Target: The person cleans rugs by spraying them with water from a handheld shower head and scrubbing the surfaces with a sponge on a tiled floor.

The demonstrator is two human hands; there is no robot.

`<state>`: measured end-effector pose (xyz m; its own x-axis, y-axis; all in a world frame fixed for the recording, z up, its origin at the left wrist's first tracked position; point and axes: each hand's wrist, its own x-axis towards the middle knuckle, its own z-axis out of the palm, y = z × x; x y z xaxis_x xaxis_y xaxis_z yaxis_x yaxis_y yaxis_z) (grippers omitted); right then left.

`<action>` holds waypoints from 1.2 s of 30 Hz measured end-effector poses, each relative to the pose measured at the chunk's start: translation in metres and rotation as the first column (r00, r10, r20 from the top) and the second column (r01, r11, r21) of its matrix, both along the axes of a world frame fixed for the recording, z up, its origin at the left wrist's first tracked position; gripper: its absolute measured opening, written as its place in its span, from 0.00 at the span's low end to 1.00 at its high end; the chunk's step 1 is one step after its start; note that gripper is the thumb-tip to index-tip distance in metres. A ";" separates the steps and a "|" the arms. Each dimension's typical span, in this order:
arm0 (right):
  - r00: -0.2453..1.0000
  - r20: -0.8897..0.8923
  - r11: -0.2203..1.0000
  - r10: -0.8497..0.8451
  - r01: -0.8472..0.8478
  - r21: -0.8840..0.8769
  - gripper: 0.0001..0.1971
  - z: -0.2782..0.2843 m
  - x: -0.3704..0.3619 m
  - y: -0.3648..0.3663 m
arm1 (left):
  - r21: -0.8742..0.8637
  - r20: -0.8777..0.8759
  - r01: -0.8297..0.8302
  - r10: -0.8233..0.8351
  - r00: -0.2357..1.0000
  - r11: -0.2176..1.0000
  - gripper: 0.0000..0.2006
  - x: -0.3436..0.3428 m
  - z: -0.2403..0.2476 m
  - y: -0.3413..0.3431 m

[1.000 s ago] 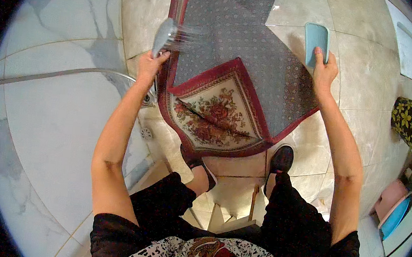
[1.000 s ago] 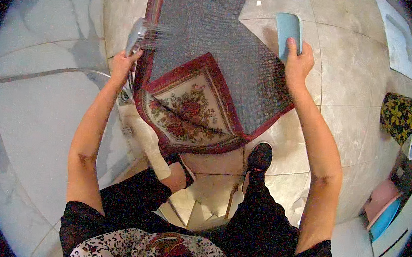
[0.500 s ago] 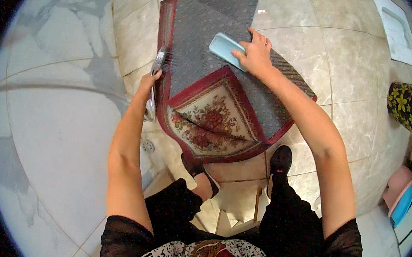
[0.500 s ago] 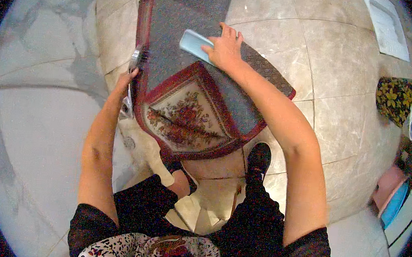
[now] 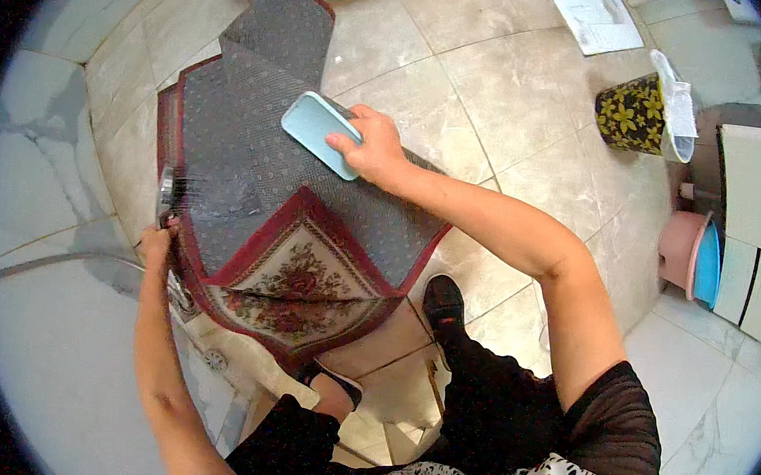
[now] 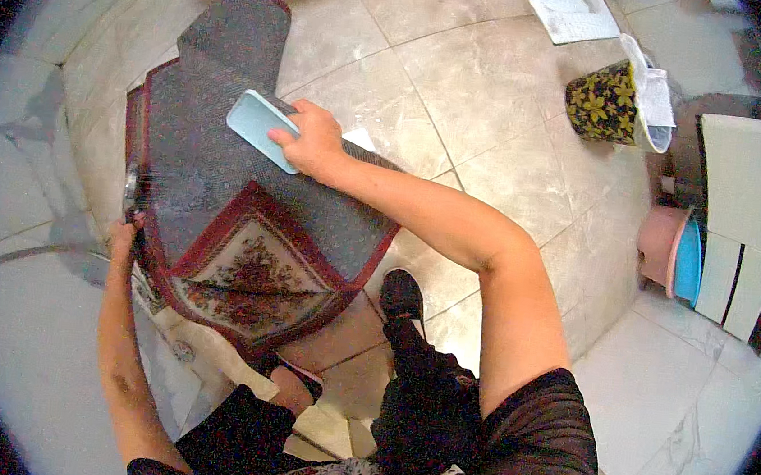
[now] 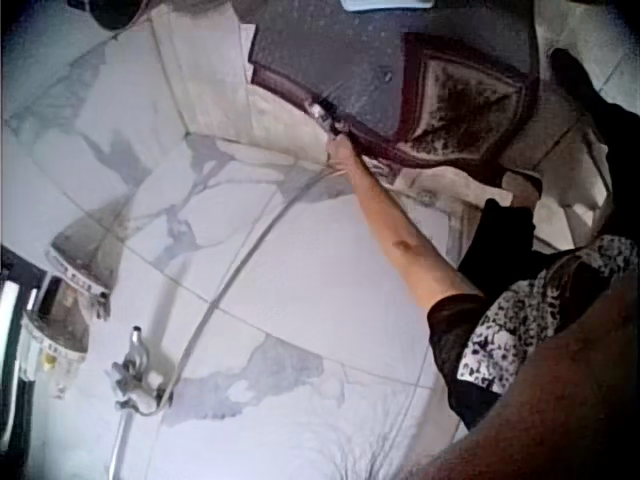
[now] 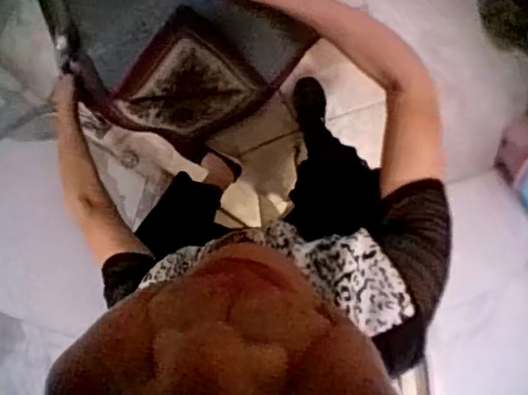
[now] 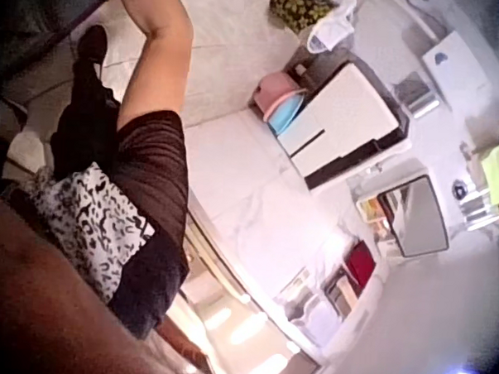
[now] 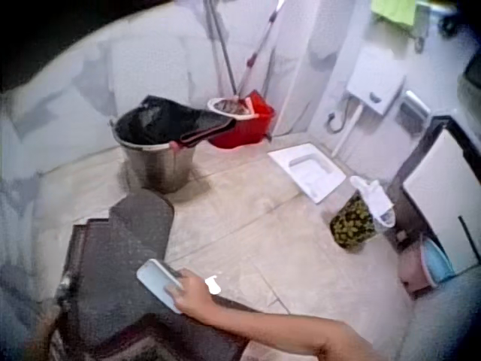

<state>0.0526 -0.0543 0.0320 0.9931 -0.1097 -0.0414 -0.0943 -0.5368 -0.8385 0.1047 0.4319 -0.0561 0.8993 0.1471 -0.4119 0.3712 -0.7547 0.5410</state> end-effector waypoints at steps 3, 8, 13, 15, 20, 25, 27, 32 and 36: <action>0.991 0.028 0.981 -0.131 0.126 0.146 0.15 -0.009 -0.009 -0.007 | 0.300 0.111 -0.080 0.049 0.993 0.951 0.15 0.027 0.021 0.095; 0.835 0.010 0.808 -0.550 0.535 -0.249 0.24 -0.076 -0.025 -0.091 | 0.356 0.147 -0.016 -0.039 0.988 0.934 0.21 0.028 0.014 0.033; 0.907 0.202 0.760 -0.370 0.420 -0.496 0.21 -0.078 -0.003 -0.097 | 0.249 0.029 0.071 -0.080 0.996 0.966 0.16 -0.005 0.006 -0.049; 0.976 -0.017 0.967 -0.217 0.213 -0.138 0.23 -0.047 0.007 -0.056 | 0.310 0.024 0.065 -0.076 0.997 0.949 0.14 -0.022 0.033 -0.048; 0.902 -0.352 0.965 0.249 -0.260 0.018 0.18 -0.058 -0.029 0.024 | 0.230 0.087 -0.031 0.011 0.996 0.973 0.11 -0.034 0.063 -0.081; 0.903 -0.364 0.974 0.228 -0.216 0.074 0.17 -0.062 -0.048 0.048 | -0.070 0.022 -0.223 0.225 0.974 0.972 0.08 -0.035 0.103 -0.089; 0.949 -0.260 0.980 0.179 -0.194 -0.035 0.16 -0.058 -0.053 0.057 | 0.039 0.028 -0.233 0.232 0.972 0.972 0.11 -0.036 0.111 -0.081; 0.952 -0.304 0.994 0.038 -0.005 0.107 0.19 -0.014 -0.058 0.026 | 0.189 0.090 -0.348 0.337 0.937 0.918 0.16 -0.030 0.105 -0.059; 0.983 -0.181 0.994 0.028 -0.008 0.111 0.20 0.033 -0.035 -0.084 | 0.295 0.322 -0.344 0.246 0.914 0.891 0.18 -0.034 0.096 -0.042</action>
<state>0.0180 -0.1383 0.0650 0.9696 -0.0768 -0.2323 -0.2418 -0.4462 -0.8617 0.0710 0.3903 0.0396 0.8596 0.5096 -0.0374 0.4833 -0.7871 0.3833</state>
